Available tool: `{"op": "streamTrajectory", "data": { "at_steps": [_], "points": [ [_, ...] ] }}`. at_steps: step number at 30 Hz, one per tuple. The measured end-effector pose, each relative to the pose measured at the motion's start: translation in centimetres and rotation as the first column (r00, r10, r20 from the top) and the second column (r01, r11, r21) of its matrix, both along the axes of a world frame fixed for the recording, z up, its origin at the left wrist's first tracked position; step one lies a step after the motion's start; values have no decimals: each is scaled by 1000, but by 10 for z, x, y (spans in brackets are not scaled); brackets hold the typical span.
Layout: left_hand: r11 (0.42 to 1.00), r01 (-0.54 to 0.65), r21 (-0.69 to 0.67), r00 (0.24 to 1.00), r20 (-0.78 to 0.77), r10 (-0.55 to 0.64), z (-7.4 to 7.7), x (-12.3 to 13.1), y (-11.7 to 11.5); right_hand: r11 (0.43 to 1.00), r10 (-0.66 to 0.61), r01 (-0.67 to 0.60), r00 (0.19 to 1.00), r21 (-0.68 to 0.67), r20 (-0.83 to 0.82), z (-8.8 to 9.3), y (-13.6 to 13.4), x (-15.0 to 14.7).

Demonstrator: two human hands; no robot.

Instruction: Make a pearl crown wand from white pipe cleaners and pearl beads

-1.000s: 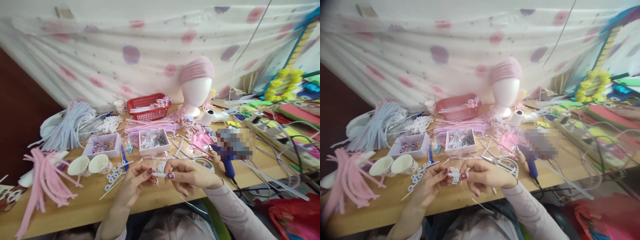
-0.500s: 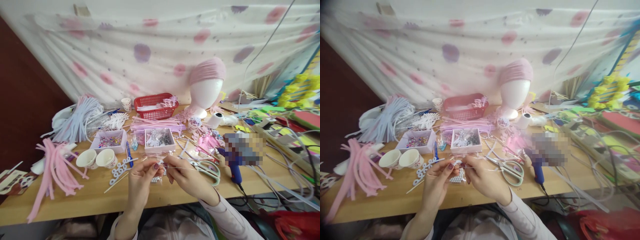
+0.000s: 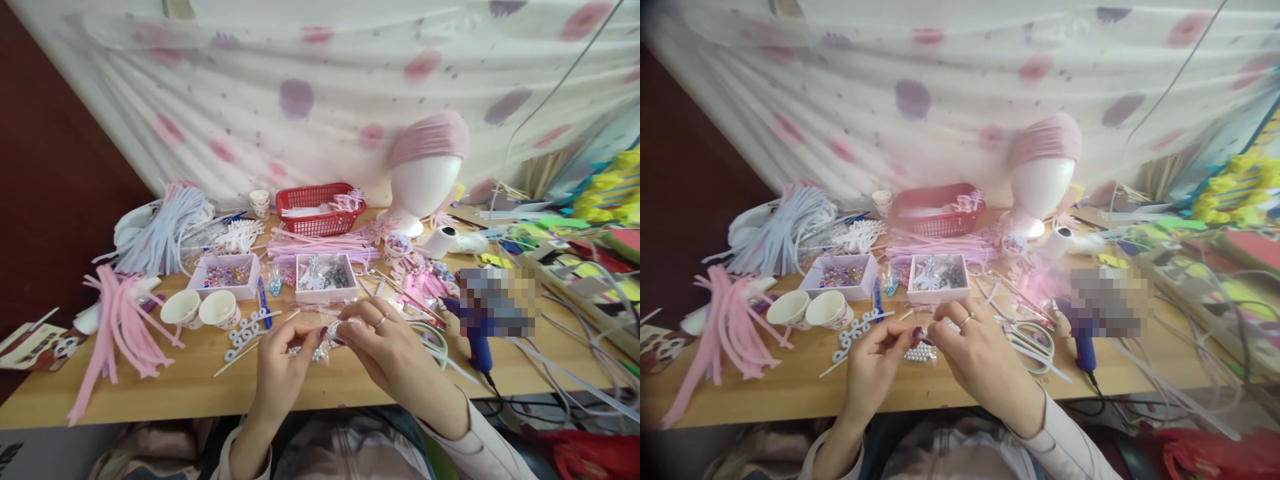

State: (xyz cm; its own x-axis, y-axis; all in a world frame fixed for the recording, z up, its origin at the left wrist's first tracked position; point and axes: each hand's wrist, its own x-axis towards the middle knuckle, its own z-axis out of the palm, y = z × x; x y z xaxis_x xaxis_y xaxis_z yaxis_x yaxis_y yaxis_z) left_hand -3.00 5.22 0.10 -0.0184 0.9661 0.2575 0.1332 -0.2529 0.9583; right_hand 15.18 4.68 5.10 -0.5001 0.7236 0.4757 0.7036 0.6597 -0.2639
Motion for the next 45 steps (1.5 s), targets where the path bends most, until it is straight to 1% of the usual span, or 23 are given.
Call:
{"op": "streamTrajectory", "data": {
  "at_steps": [2,4,6,8,11,14,16,18,20,23,25,26,27,28,30,32,34,37,39,40,42,45],
  "points": [
    [997,42,-62,996,84,-37,4,-2,-1,1000,-11,11,1000,-2,7,-2,2,-1],
    [988,68,-138,972,233,-34,6,-4,-1,998,-50,50,999,-32,0,-6,2,-2],
    [971,100,-217,919,394,-6,7,-6,0,995,-92,90,995,-42,-42,-11,0,-3],
    [947,149,-286,859,512,20,8,-5,0,993,-109,104,989,-57,-99,-15,-1,-4],
    [924,187,-334,792,607,59,10,-2,-1,989,-125,109,979,-102,-161,-19,-1,-5],
    [935,186,-303,748,660,65,7,2,-3,983,-150,122,964,-138,-217,-21,0,-7],
    [948,182,-262,734,678,46,5,4,-4,975,-155,102,949,-195,-275,-21,0,-9],
    [963,180,-200,741,671,1,4,4,-5,958,-160,64,928,-280,-337,-21,1,-10],
    [982,141,-124,787,616,-35,5,2,-5,928,-176,30,913,-371,-368,-21,3,-11],
    [995,97,-6,897,434,-85,10,-2,-5,877,-183,-4,923,-481,-340,-20,6,-10],
    [994,105,16,926,362,-104,12,-4,-5,848,-136,-50,942,-528,-307,-18,8,-8],
    [995,102,-6,927,364,-93,12,-4,-5,837,-96,-85,950,-540,-298,-16,9,-6],
    [995,88,-45,921,385,-64,12,-4,-5,835,-54,-117,955,-537,-293,-14,10,-5],
    [993,70,-92,913,407,-27,11,-3,-6,844,-19,-139,958,-518,-287,-12,11,-4],
    [984,39,-171,903,428,39,9,-1,-6,878,23,-143,966,-456,-259,-8,12,-2],
    [978,10,-210,900,428,82,8,1,-6,898,37,-120,979,-423,-198,-7,13,-1],
    [972,-1,-237,893,437,107,7,2,-6,892,74,-129,987,-434,-142,-7,15,0],
    [955,42,-293,884,456,101,8,3,-6,883,186,-226,973,-412,-135,-9,19,1],
    [938,104,-330,876,477,71,8,2,-6,871,257,-301,953,-388,-162,-10,21,1],
    [928,140,-344,868,493,52,8,2,-6,874,270,-317,947,-369,-175,-11,22,1],
    [909,211,-360,845,535,15,8,2,-6,906,247,-295,951,-303,-189,-14,21,-1],
    [898,264,-353,822,569,-18,8,4,-6,972,136,-169,971,-161,-196,-20,16,-8]
  ]
}}
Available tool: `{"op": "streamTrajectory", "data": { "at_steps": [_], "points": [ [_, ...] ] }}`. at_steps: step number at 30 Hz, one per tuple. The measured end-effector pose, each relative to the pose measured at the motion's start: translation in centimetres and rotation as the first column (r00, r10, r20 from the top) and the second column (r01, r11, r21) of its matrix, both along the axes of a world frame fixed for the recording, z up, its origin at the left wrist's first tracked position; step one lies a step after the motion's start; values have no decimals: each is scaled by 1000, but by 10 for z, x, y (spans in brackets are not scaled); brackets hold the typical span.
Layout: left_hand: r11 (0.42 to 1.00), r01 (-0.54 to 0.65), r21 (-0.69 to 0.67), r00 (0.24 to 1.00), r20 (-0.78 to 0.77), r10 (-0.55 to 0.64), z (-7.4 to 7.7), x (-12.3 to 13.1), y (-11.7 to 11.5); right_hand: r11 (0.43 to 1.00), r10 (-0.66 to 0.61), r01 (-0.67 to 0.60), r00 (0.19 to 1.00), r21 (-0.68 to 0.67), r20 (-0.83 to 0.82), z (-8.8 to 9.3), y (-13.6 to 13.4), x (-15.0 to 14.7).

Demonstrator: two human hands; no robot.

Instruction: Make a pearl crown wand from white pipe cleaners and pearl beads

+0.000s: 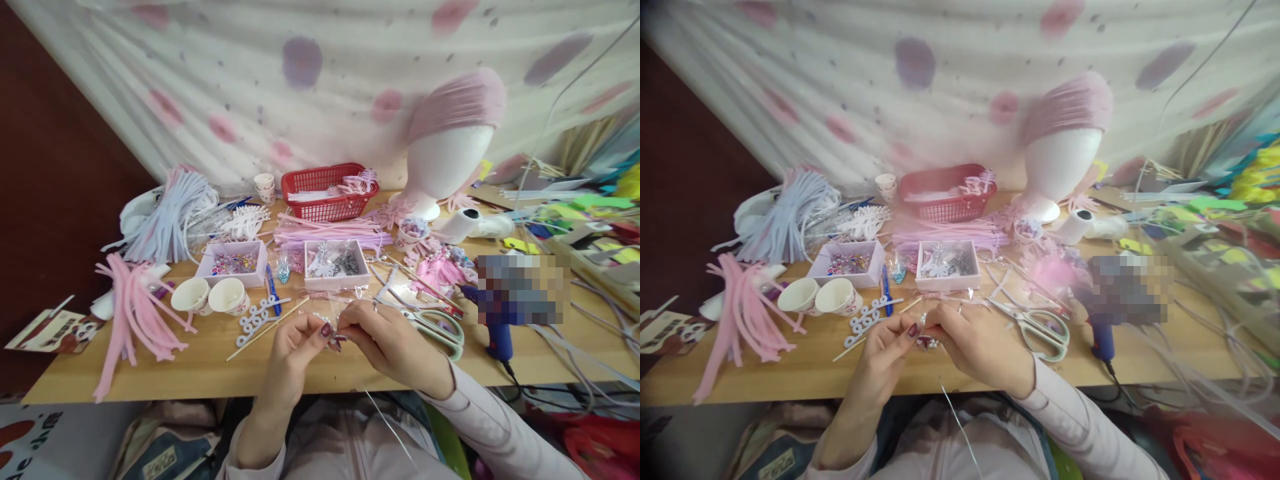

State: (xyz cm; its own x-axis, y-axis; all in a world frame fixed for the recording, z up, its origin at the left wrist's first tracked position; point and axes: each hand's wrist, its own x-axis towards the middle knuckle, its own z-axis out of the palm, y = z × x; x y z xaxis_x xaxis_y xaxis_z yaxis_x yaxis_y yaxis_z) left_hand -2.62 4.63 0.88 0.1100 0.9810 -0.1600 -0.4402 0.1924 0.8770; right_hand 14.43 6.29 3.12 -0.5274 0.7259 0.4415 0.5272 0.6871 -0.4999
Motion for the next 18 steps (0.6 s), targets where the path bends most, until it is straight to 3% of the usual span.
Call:
{"op": "streamTrajectory", "data": {
  "at_steps": [5,12,15,18],
  "points": [
    [997,-49,67,998,46,46,-1,6,-2,988,-142,148,984,51,-109,-8,-9,-9],
    [969,-243,39,961,149,235,-11,17,-6,957,-252,196,928,-215,-274,-6,-9,-19],
    [924,-341,172,939,120,324,-15,21,-8,938,-246,136,909,-320,-337,-4,-10,-24],
    [829,-426,362,895,32,445,-20,23,-10,915,-213,51,903,-400,-373,-8,-13,-28]
  ]
}}
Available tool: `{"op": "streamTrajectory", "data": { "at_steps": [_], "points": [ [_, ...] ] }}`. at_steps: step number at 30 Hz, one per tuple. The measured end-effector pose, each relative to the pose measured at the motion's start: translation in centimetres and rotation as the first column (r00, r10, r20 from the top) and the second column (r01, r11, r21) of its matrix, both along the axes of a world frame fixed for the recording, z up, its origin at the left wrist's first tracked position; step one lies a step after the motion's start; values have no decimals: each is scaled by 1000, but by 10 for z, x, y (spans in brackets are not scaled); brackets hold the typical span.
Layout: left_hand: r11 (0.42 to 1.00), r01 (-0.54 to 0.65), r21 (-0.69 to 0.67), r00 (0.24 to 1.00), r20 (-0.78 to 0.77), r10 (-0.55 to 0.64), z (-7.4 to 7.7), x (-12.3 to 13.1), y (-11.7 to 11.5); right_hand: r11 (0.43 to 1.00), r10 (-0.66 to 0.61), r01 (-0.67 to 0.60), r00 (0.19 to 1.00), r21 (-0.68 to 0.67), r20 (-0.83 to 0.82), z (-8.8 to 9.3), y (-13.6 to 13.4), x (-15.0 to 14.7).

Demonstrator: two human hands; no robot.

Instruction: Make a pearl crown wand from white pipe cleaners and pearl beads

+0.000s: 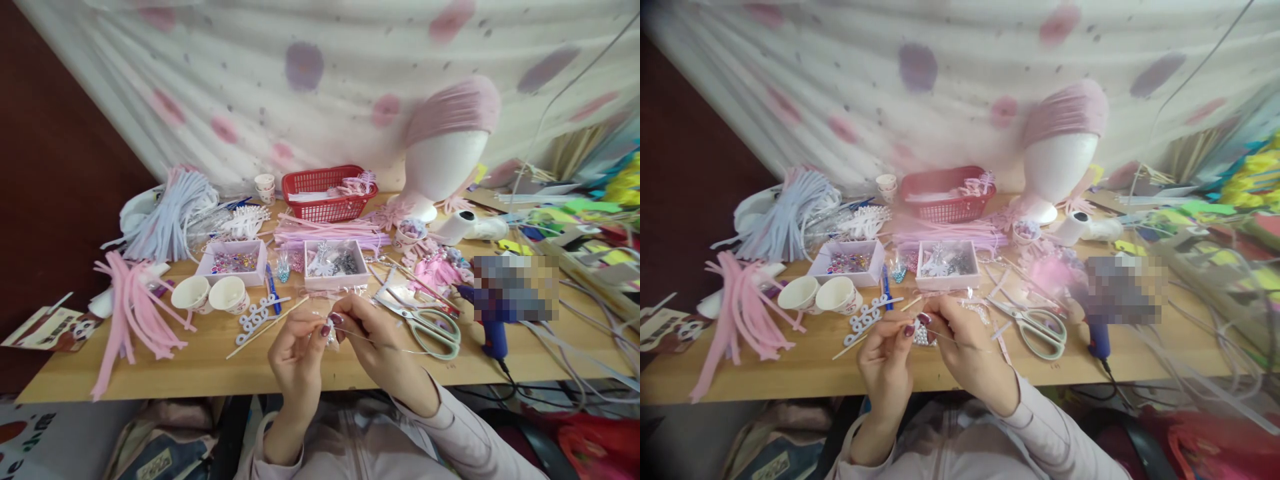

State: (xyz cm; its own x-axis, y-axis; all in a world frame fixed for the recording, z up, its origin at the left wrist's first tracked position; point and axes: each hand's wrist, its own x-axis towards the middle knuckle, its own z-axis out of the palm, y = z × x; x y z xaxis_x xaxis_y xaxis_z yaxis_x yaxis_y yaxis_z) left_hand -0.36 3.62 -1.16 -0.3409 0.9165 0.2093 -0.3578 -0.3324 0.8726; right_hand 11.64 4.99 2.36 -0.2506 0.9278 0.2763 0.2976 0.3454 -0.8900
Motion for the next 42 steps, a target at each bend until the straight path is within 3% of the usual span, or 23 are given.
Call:
{"op": "streamTrajectory", "data": {
  "at_steps": [6,9,13,19,22,26,30,33,37,42],
  "points": [
    [981,-190,42,967,-168,194,-8,-1,1,986,57,-61,998,-158,-32,-11,-7,-12],
    [951,-283,121,905,-295,307,-10,-5,3,976,121,-109,991,-186,54,-8,-9,-13],
    [929,-310,201,872,-328,362,-14,-11,5,969,233,-206,947,-139,222,4,-10,-9],
    [955,-189,230,883,-386,267,-15,-28,7,952,250,-303,837,33,487,31,-3,4],
    [990,-66,124,940,-324,104,-7,-35,4,921,265,-374,804,107,533,46,12,15],
    [989,147,30,978,-151,-141,3,-41,0,860,447,-507,803,56,394,56,41,30],
    [962,256,91,966,-42,-253,6,-38,8,794,596,-607,769,-27,230,40,63,34],
    [990,97,100,995,15,-98,4,-30,21,848,524,-529,836,-13,160,19,61,25],
    [968,-212,134,962,-146,230,-2,-20,39,933,352,-361,911,0,213,4,40,7],
    [949,-260,175,915,-269,301,3,-16,58,956,292,-289,938,-44,186,16,28,-3]
  ]
}}
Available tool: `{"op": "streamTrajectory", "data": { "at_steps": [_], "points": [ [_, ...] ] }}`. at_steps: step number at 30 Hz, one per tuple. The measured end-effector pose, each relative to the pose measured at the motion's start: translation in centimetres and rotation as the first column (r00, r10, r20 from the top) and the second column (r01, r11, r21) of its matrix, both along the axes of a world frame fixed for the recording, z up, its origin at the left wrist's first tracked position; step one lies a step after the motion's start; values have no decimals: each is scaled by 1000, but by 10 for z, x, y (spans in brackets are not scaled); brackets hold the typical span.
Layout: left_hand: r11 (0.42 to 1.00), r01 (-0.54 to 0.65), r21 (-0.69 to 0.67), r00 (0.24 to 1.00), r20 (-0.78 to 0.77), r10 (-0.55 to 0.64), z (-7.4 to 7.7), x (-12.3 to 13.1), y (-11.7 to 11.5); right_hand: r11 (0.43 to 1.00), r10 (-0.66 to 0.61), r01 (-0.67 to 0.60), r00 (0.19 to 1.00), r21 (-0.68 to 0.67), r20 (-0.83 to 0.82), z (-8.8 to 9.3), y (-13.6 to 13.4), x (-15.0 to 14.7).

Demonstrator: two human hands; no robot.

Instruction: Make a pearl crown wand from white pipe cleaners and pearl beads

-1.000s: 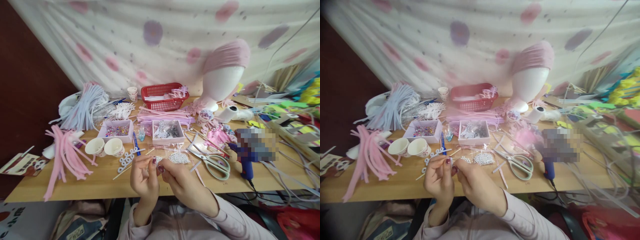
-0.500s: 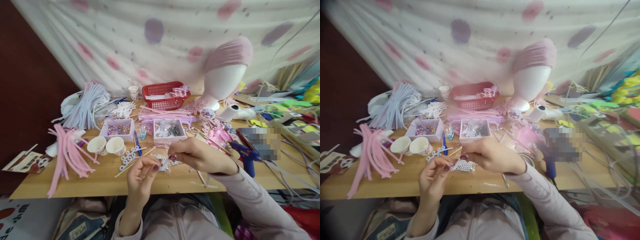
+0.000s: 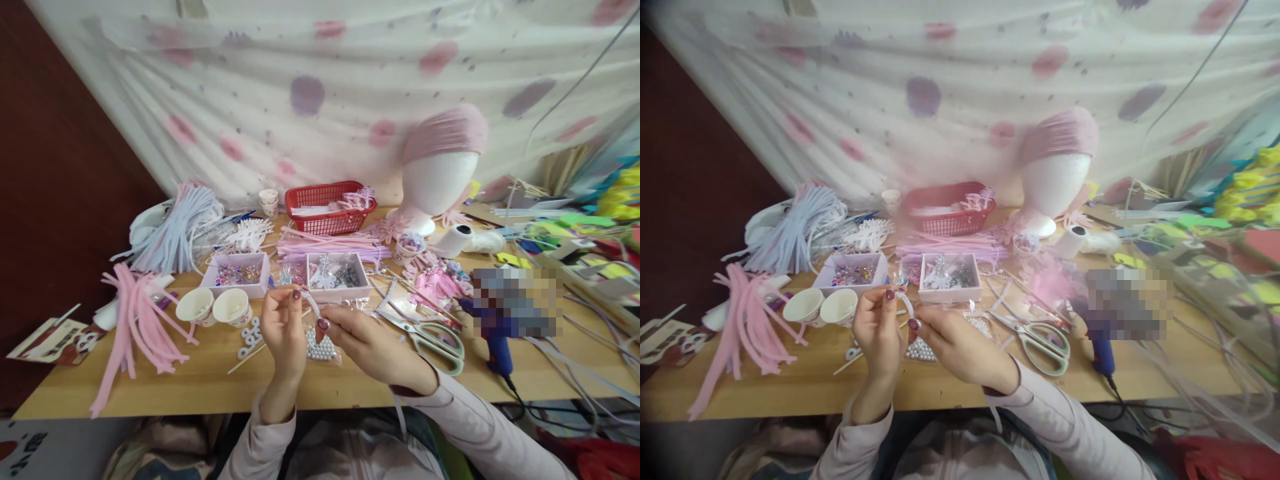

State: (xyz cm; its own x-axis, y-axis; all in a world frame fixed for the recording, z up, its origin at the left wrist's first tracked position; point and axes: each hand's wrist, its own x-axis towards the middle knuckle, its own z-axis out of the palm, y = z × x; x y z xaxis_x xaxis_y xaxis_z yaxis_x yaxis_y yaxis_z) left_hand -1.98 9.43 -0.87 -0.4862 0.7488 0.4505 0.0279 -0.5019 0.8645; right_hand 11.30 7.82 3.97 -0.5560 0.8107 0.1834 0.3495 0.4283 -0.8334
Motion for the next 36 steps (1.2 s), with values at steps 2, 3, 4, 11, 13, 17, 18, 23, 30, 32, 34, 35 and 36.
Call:
{"op": "streamTrajectory", "data": {
  "at_steps": [2,3,4,11,13,17,18,23,30,32,34,35,36],
  "points": [
    [998,-13,59,997,-75,18,10,-1,12,998,-44,43,999,49,21,12,5,1],
    [995,-9,101,993,-120,21,16,-2,20,992,-75,69,995,103,60,19,10,3],
    [990,5,144,985,-169,20,23,-3,29,981,-112,93,988,170,106,26,15,6],
    [933,281,227,872,-467,-149,78,-10,75,843,-273,208,960,496,61,68,65,44],
    [901,410,140,842,-437,-316,88,-8,81,863,-238,215,971,458,-7,69,79,55],
    [806,591,49,795,-210,-570,90,1,96,909,-163,190,981,372,-101,64,98,64],
    [813,578,68,809,-183,-559,89,4,100,907,-177,206,978,368,-112,63,101,64],
    [889,404,215,915,-84,-395,83,24,104,889,-252,282,959,360,-130,57,105,57],
    [899,110,424,994,-38,-104,82,32,98,882,-269,206,958,423,95,54,76,22],
    [893,96,440,995,-72,-72,80,26,101,892,-244,179,964,414,110,59,65,18],
    [894,126,431,988,-137,-73,81,18,101,876,-240,190,969,443,61,66,56,22],
    [894,167,416,977,-189,-95,83,13,99,864,-238,199,971,462,27,69,54,26],
    [891,228,392,958,-252,-135,86,9,96,848,-245,220,969,481,-11,72,53,32]
  ]
}}
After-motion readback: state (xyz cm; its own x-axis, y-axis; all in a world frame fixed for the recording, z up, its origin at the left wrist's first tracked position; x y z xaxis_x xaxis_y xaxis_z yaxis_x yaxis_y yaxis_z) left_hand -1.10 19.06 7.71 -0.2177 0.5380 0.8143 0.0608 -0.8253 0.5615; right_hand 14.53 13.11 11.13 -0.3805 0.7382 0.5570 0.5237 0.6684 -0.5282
